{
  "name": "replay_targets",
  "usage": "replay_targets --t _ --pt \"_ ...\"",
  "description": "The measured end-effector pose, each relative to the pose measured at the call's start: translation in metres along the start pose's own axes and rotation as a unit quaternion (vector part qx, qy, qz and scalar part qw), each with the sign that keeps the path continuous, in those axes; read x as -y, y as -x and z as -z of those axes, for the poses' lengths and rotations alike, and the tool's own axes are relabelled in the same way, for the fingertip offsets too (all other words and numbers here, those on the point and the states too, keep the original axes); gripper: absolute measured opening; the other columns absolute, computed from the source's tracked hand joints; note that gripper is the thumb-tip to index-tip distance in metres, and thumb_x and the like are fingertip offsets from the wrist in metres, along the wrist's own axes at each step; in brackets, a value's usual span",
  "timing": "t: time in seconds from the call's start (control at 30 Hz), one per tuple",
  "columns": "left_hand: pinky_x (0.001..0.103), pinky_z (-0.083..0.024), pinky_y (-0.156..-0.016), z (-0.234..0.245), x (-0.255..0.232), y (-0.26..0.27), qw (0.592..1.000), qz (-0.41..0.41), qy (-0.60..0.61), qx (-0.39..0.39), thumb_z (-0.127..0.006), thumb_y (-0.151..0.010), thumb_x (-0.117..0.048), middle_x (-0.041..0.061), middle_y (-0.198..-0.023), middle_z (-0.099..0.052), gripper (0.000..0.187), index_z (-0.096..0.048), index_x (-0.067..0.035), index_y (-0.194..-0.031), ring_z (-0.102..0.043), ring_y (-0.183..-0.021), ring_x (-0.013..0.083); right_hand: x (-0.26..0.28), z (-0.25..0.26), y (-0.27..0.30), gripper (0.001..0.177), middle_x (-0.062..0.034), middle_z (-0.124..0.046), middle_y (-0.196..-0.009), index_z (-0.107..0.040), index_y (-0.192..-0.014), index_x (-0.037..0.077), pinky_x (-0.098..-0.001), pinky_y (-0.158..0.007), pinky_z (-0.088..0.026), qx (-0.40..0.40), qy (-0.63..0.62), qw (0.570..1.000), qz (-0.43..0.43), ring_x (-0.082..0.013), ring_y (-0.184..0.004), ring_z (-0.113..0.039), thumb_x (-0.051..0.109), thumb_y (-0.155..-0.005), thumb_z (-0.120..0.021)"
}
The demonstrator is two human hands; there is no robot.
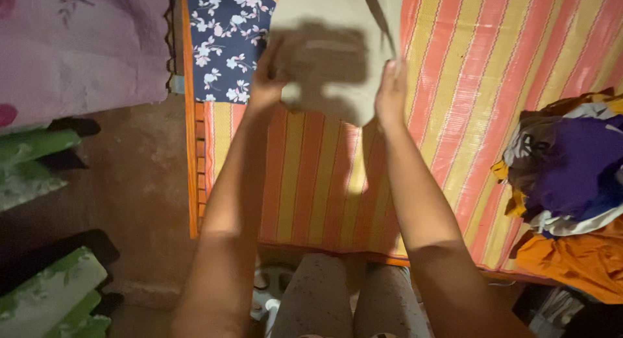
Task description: The person empties a laundry basket onto a bed and proceeds to fold several items of clothing one by one. They fold a floral dress, a pair of shorts, and a t-shirt, placing each folded item neatly on the bed.
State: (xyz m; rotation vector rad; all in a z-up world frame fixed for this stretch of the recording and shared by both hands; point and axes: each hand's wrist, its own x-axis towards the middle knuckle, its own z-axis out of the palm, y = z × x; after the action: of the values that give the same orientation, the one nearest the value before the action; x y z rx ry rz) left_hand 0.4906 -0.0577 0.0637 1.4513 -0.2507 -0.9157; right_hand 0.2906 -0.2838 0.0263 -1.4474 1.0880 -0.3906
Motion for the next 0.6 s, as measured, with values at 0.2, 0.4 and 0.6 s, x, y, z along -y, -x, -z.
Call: replay_targets --t 0.2,0.4,0.6 --pt "0.038 -0.049 -0.109 0.025 0.153 -0.008 0.969 0.016 -0.228 -0.096 -0.042 -0.099 -0.002 0.026 -0.147 -0.054 0.061 -0.043 -0.008 -0.159 -0.058 -0.128 0.0331 -0.124 -0.019 0.0 0.043 -0.0208 -0.042 -0.093 -0.047 -0.134 -0.008 -0.0438 -0.061 -0.037 0.02 -0.04 0.979 -0.199 -0.0291 -0.073 -0.042 0.031 -0.117 -0.045" --pt "0.043 -0.042 -0.107 -0.004 0.161 0.056 0.94 -0.06 -0.282 -0.181 -0.044 -0.082 0.009 0.028 -0.15 -0.038 0.081 -0.036 -0.01 -0.16 -0.043 -0.137 0.0414 -0.123 -0.013 0.005 0.033 -0.0072 -0.064 -0.11 -0.048 -0.133 -0.002 -0.0283 -0.075 -0.051 0.071 -0.084 0.994 -0.022 -0.013 -0.09 -0.059 0.011 -0.105 -0.059" --pt "0.06 -0.032 -0.105 -0.065 0.114 0.047 0.838 -0.195 -0.462 -0.216 -0.058 -0.084 -0.011 0.021 -0.156 -0.031 0.071 -0.041 -0.019 -0.153 -0.032 -0.142 0.0417 -0.087 -0.026 -0.029 0.043 -0.0147 -0.069 -0.116 -0.052 -0.13 -0.006 -0.0335 -0.086 -0.056 -0.005 -0.068 0.997 -0.045 -0.021 -0.101 -0.068 -0.007 -0.089 -0.064"
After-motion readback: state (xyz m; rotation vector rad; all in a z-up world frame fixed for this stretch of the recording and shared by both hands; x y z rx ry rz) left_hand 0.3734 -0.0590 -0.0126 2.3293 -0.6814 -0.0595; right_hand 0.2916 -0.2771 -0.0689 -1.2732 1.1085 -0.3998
